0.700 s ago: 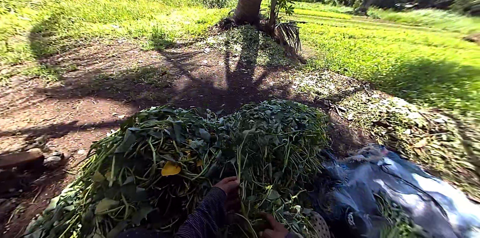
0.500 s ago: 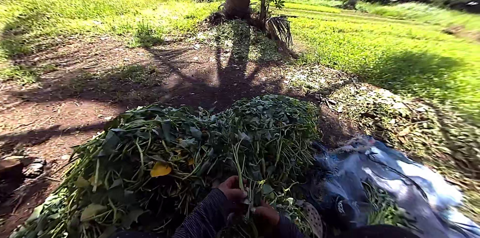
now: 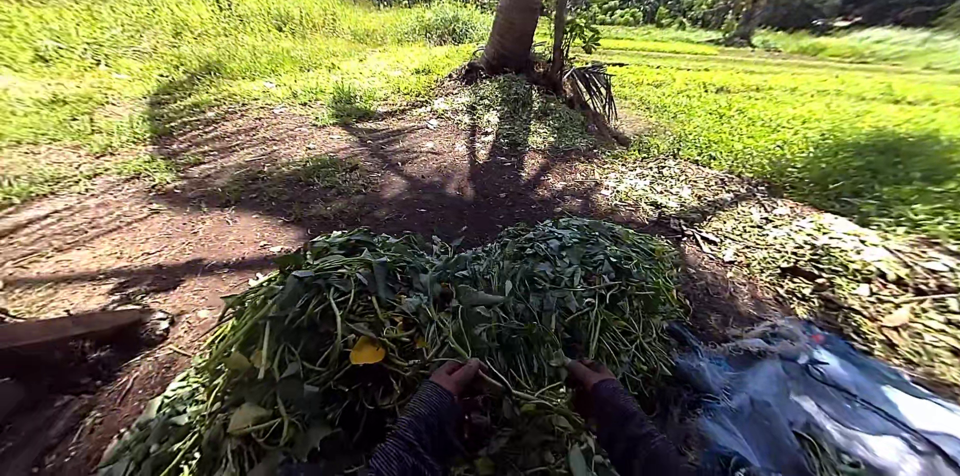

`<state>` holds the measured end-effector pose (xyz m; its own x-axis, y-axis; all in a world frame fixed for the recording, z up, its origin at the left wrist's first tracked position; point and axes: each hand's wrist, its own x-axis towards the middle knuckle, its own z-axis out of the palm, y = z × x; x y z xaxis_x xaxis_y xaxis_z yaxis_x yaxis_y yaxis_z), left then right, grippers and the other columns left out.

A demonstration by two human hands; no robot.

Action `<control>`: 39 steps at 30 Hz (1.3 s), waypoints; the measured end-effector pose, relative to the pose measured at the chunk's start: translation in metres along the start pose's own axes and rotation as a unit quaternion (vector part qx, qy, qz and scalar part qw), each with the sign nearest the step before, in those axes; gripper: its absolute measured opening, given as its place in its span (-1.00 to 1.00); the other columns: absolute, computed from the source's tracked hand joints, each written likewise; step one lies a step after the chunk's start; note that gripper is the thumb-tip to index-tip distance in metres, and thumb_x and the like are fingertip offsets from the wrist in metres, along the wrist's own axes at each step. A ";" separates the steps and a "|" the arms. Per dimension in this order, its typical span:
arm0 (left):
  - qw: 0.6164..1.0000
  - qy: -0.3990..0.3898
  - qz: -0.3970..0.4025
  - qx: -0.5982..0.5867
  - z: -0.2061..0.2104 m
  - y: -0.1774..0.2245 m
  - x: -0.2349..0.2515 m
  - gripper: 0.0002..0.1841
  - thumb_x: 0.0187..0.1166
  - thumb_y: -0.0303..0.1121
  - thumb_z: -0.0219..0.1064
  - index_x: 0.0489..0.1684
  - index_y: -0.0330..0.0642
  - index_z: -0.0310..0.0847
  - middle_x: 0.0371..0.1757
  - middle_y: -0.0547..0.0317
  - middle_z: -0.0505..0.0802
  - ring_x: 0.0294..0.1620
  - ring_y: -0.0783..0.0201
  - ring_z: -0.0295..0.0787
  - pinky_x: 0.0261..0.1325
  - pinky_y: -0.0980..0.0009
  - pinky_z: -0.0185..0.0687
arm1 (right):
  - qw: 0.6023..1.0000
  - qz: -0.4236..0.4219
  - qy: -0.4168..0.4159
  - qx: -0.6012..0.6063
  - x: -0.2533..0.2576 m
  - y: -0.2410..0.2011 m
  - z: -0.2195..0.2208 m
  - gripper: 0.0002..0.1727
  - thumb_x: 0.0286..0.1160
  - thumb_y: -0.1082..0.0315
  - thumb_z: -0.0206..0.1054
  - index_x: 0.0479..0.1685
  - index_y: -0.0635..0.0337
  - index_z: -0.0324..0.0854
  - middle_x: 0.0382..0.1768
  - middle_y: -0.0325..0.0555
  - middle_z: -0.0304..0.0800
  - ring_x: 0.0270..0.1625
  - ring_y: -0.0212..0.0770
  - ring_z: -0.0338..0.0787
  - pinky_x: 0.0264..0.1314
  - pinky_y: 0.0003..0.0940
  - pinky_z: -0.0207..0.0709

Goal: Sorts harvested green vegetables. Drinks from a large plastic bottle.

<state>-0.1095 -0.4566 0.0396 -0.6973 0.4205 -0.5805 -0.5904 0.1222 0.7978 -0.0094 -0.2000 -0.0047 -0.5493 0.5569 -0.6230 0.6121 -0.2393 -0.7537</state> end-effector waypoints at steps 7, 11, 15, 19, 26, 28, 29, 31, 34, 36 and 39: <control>0.999 0.033 0.017 -0.017 -0.004 -0.010 0.015 -0.67 0.77 -0.30 0.27 0.35 -0.31 0.51 -0.01 -0.13 0.82 -0.19 0.11 0.86 -0.14 0.21 0.80 | 0.990 -0.128 0.024 -0.062 0.021 -0.042 -0.028 0.16 0.46 0.19 0.57 0.94 0.06 -0.28 0.77 0.37 0.13 0.59 0.31 0.54 0.43 0.26 0.60; 1.000 0.009 0.003 0.001 0.008 -0.012 0.018 -0.58 0.69 -0.36 0.37 0.44 -0.29 0.45 0.16 -0.19 0.78 -0.01 0.04 0.85 -0.01 0.13 0.80 | 0.919 -0.221 -0.089 -0.315 -0.040 -0.044 0.002 -0.03 0.61 -0.08 0.38 0.86 0.30 0.03 0.79 0.34 0.14 0.75 0.18 0.38 0.74 0.04 0.36; 1.000 -0.020 0.008 0.017 0.020 -0.008 0.015 -0.43 0.63 -0.43 0.42 0.56 -0.31 0.26 0.16 -0.16 0.79 0.02 0.08 0.84 0.05 0.13 0.78 | 0.888 -0.152 -0.291 -0.323 -0.059 -0.021 0.040 -0.43 0.91 0.05 -0.03 0.61 0.30 0.47 0.49 0.28 0.61 0.56 0.12 0.58 0.70 0.08 0.27; 0.996 -0.045 0.055 0.058 0.010 -0.010 0.019 -0.40 0.53 -0.47 0.49 0.51 -0.31 0.29 0.01 -0.08 0.83 -0.12 0.17 0.84 -0.08 0.21 0.78 | 0.938 -0.074 -0.306 -0.144 -0.068 -0.003 0.058 -0.46 0.95 0.11 -0.13 0.42 0.38 0.54 0.24 0.22 0.73 0.18 0.07 0.79 0.30 0.11 0.63; 0.977 -0.070 0.192 -0.063 0.001 -0.008 0.025 -0.61 0.58 -0.52 0.28 0.33 -0.39 0.35 -0.03 -0.02 0.85 -0.08 0.16 0.88 0.01 0.25 0.84 | 0.970 -0.004 -0.241 -0.018 -0.062 -0.023 0.073 -0.46 0.95 0.08 -0.15 0.48 0.35 0.45 0.29 0.22 0.73 0.16 0.13 0.84 0.15 0.09 0.73; 0.964 -0.069 0.213 -0.143 0.007 -0.006 0.021 -0.68 0.67 -0.56 0.14 0.34 -0.44 0.31 -0.06 -0.09 0.85 -0.12 0.08 0.90 0.02 0.18 0.86 | 0.975 -0.013 -0.219 -0.032 -0.063 -0.029 0.077 -0.50 0.95 0.16 -0.11 0.39 0.42 0.52 0.22 0.24 0.73 0.14 0.08 0.80 0.20 0.05 0.66; 0.958 -0.059 0.217 -0.175 0.010 -0.005 0.019 -0.72 0.70 -0.57 0.06 0.31 -0.42 0.29 -0.12 -0.09 0.86 -0.14 0.06 0.92 0.02 0.16 0.88 | 0.975 -0.023 -0.216 -0.049 -0.068 -0.031 0.078 -0.52 0.94 0.19 -0.10 0.34 0.44 0.55 0.17 0.23 0.74 0.11 0.06 0.81 0.17 0.05 0.68; 0.947 -0.011 0.217 -0.236 0.011 -0.002 0.019 -0.77 0.77 -0.56 -0.08 0.28 -0.40 0.29 -0.23 -0.03 0.84 -0.24 0.08 0.91 -0.03 0.16 0.88 | 0.967 -0.041 -0.230 -0.102 -0.079 -0.035 0.079 -0.56 0.91 0.24 -0.06 0.20 0.45 0.61 0.05 0.19 0.78 0.02 0.01 0.82 0.14 0.01 0.70; 0.921 0.098 0.187 -0.329 -0.007 0.024 0.019 -0.82 0.91 -0.45 -0.19 0.12 -0.27 0.32 -0.41 0.13 0.76 -0.44 0.19 0.84 -0.21 0.19 0.89 | 0.947 -0.030 -0.276 -0.165 -0.094 -0.025 0.075 -0.56 0.90 0.23 -0.05 0.23 0.46 0.60 0.07 0.25 0.80 0.03 0.04 0.84 0.18 0.00 0.66; 0.918 0.059 0.174 -0.352 -0.015 0.030 0.017 -0.76 0.91 -0.44 -0.24 0.05 -0.22 0.37 -0.41 0.14 0.76 -0.43 0.18 0.83 -0.16 0.14 0.87 | 0.936 -0.038 -0.328 -0.119 -0.095 -0.009 0.068 -0.51 0.88 0.11 -0.09 0.40 0.30 0.54 0.09 0.17 0.83 -0.05 0.07 0.89 -0.05 0.03 0.77; 0.907 -0.037 0.167 -0.385 -0.011 0.022 0.012 -0.67 0.90 -0.45 -0.30 0.02 -0.20 0.45 -0.40 0.14 0.77 -0.41 0.19 0.81 -0.07 0.08 0.86 | 0.892 -0.058 -0.449 -0.015 -0.093 -0.005 0.065 -0.28 0.71 -0.14 -0.08 0.81 -0.02 0.13 0.51 0.10 0.59 0.00 0.13 0.88 -0.24 0.08 0.80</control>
<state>-0.1355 -0.4585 0.0483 -0.8768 0.3819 -0.2922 -0.4805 -0.6744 0.5606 0.0015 -0.3022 0.0437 -0.8356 -0.2874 -0.4682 0.5292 -0.1927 -0.8263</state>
